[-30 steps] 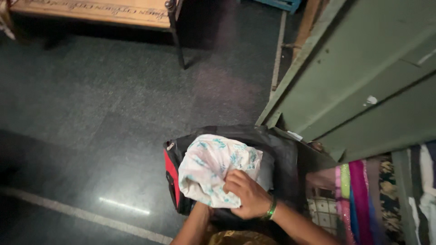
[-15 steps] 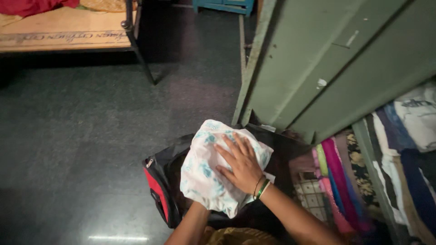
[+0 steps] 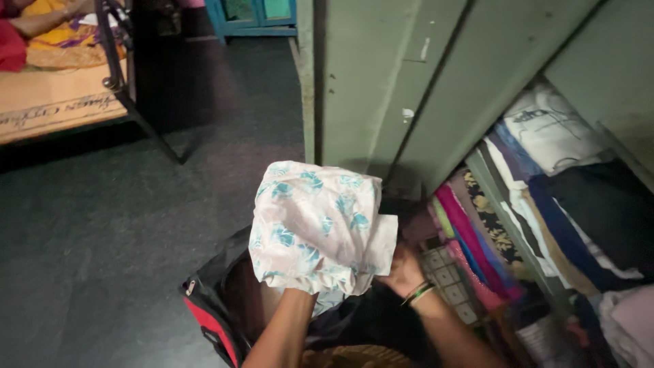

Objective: The person removes folded garments, including jeans and shirts, from a black and red duffel bag and places them into different shelves of a green metal closet.

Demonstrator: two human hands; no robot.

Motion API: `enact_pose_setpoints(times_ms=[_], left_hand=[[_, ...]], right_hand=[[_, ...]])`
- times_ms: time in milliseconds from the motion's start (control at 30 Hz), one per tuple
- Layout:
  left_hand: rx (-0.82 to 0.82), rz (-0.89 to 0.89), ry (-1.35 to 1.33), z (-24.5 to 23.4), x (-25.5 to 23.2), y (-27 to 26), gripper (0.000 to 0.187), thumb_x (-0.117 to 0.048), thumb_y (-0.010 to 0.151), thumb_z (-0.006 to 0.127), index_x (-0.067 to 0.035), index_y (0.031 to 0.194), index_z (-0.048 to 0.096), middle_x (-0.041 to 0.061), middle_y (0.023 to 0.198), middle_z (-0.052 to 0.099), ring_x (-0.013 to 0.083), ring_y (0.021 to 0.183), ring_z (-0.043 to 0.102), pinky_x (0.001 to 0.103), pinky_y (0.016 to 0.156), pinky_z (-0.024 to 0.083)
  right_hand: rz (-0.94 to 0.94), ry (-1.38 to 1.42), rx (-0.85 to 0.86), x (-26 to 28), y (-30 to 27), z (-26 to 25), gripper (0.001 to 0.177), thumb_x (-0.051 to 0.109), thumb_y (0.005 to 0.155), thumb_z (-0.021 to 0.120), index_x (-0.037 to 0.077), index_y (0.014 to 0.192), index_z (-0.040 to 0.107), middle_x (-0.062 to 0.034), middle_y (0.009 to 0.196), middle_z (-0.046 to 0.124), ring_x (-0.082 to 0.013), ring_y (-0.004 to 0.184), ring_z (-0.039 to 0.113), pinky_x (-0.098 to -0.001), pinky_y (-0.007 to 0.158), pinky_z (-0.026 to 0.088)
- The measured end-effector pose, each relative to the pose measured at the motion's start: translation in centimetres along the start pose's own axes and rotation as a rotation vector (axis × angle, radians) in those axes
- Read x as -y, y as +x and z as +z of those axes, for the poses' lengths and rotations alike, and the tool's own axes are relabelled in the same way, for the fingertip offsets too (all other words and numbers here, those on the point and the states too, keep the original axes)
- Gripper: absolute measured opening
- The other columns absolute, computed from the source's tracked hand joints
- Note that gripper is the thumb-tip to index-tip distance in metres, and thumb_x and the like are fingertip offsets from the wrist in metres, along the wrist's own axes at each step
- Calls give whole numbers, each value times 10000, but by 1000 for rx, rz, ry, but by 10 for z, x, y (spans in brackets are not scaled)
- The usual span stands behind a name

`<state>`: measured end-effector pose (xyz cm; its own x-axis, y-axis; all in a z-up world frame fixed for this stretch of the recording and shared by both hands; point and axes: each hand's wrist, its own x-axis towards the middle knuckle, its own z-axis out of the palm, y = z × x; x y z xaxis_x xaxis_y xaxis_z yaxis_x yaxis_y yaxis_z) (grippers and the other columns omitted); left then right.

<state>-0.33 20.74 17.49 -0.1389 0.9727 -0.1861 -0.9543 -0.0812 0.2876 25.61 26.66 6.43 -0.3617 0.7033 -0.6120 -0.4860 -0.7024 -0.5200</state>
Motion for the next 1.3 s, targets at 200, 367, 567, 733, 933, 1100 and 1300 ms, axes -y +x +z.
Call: enact_pose_setpoints(times_ms=[200,367,567,733,933,1100,1300], left_hand=[[-11,-76,11,3,36,15,622,-471,954,499,-34,1395,534,169,1282,665,353,1128,677,495,950,558],[-10,-126,41,5,55,25,631,-475,957,490,-28,1400,534,169,1289,665,346,1130,678,487,956,556],[17,-190,73,15,63,33,641,-480,960,480,-22,1406,534,169,1298,666,339,1133,680,478,964,553],[98,-278,141,43,69,51,649,-483,963,472,-16,1410,534,169,1306,667,333,1136,681,471,970,551],[216,-364,206,104,79,67,660,-488,967,462,-10,1416,534,169,1315,668,326,1139,683,462,978,548],[297,-479,146,155,111,76,690,-508,947,496,13,1397,541,186,1288,682,336,1107,699,469,953,559],[521,-275,504,175,192,120,550,-42,840,728,30,1346,524,178,1196,680,325,1062,684,467,911,571]], right_hand=[[-65,388,568,-45,-56,52,697,554,916,491,134,1472,466,-108,1484,528,-335,1336,517,-530,1102,421],[-371,231,416,-1,-87,90,681,540,1001,446,128,1543,412,-96,1528,490,-331,1368,471,-527,1131,387],[-442,313,468,44,-122,79,686,536,999,469,56,1489,467,-156,1450,567,-345,1310,542,-517,1102,417],[-302,236,334,72,-99,38,502,308,948,584,68,1388,565,-129,1318,662,-313,1203,634,-488,1063,472],[-355,124,18,131,-88,-7,399,166,950,607,-33,1295,610,-182,1200,700,-322,1069,693,-449,974,545],[-427,79,90,202,-113,-28,378,81,913,610,-51,1267,617,-179,1176,717,-314,1062,703,-451,964,556],[-582,-122,-3,302,-115,-90,405,19,888,629,-42,1287,613,-175,1175,712,-297,1025,722,-453,932,558]])
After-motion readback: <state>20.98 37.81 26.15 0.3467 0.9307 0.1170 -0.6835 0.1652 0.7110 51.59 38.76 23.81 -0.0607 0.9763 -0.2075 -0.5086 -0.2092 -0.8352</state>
